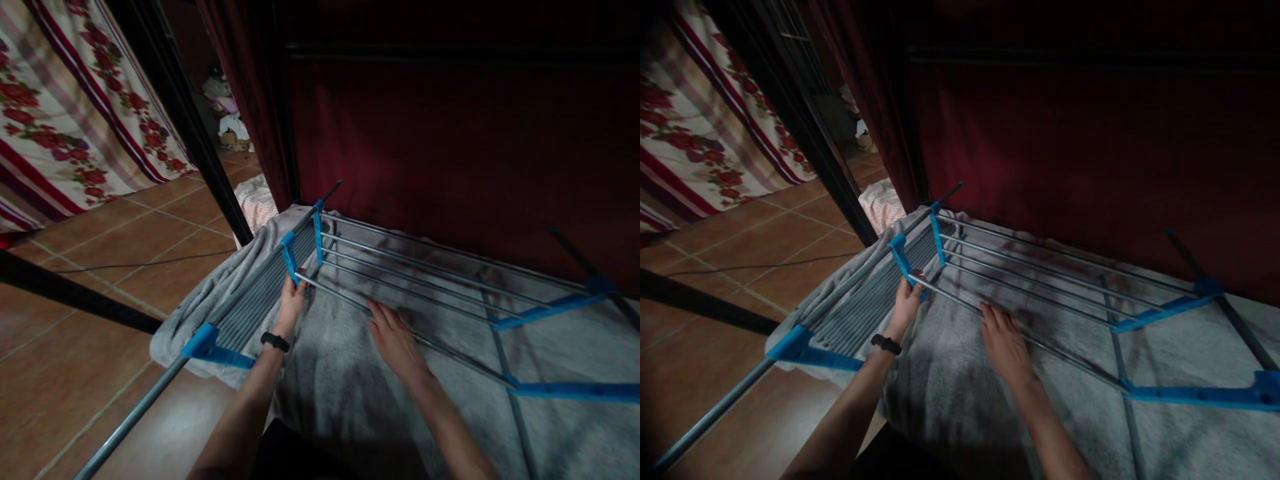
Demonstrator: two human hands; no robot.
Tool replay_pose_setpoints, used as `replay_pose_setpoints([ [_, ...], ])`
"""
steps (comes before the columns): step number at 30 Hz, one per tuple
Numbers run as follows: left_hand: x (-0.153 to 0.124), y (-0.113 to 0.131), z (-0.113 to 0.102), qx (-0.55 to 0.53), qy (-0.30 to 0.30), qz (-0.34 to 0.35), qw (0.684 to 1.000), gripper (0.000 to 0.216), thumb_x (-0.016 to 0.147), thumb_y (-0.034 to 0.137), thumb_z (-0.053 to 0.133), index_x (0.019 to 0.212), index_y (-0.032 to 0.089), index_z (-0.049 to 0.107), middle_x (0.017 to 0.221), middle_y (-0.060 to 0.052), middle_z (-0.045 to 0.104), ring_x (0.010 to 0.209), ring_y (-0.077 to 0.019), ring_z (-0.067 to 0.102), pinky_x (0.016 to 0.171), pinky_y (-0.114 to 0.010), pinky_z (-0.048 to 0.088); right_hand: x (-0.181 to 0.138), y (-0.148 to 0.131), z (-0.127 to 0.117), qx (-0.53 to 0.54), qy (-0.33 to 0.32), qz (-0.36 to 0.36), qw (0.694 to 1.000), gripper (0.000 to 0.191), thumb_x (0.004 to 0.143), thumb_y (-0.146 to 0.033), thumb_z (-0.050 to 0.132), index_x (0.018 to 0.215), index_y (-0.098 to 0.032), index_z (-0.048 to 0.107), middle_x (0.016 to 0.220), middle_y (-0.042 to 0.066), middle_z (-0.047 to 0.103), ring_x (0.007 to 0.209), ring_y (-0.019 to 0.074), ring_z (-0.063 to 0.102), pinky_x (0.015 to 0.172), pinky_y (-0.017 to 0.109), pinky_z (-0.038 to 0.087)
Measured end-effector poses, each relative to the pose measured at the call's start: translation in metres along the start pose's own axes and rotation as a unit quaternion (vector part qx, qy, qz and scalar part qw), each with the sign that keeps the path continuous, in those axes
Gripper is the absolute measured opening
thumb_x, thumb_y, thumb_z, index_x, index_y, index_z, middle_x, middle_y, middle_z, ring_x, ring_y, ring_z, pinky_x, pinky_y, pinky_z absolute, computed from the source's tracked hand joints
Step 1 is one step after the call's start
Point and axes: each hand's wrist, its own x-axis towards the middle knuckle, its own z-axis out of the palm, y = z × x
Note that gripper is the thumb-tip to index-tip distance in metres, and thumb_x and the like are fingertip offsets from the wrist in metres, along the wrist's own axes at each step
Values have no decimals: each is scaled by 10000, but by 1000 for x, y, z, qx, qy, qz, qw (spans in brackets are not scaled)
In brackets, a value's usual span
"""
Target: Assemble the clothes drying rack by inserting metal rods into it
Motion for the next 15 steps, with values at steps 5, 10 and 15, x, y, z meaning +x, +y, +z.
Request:
replay_pose_setpoints([
  [5, -3, -8, -2, 12, -11, 17, 1000, 192, 878, 303, 703, 1056, 256, 650, 1034, -63, 731, 1035, -231, 706, 976, -381, 579, 59, -48, -8, -49, -120, -16, 991, 562, 1086, -197, 283, 1631, -243, 411, 1436, 135, 665, 1152, 245, 710, 1001, 382, 546],
  [10, -5, -20, 0, -3, -1, 3, 1000, 173, 853, 246, 683, 1024, 238, 654, 1046, -87, 748, 1055, -238, 729, 1018, -417, 573, 67, -52, -11, -64, -171, -30, 983, 703, 1014, -63, 263, 1675, -297, 325, 1421, 114, 678, 1087, 212, 733, 899, 316, 529],
  [15, -5, -32, 5, -2, -9, -10, 1000, 169, 814, 236, 702, 979, 239, 667, 998, -87, 758, 1002, -251, 740, 1022, -466, 577, 58, -54, 2, -53, -215, -35, 974, 709, 1013, -76, 272, 1676, -321, 326, 1451, 106, 673, 1112, 219, 741, 907, 324, 536],
])
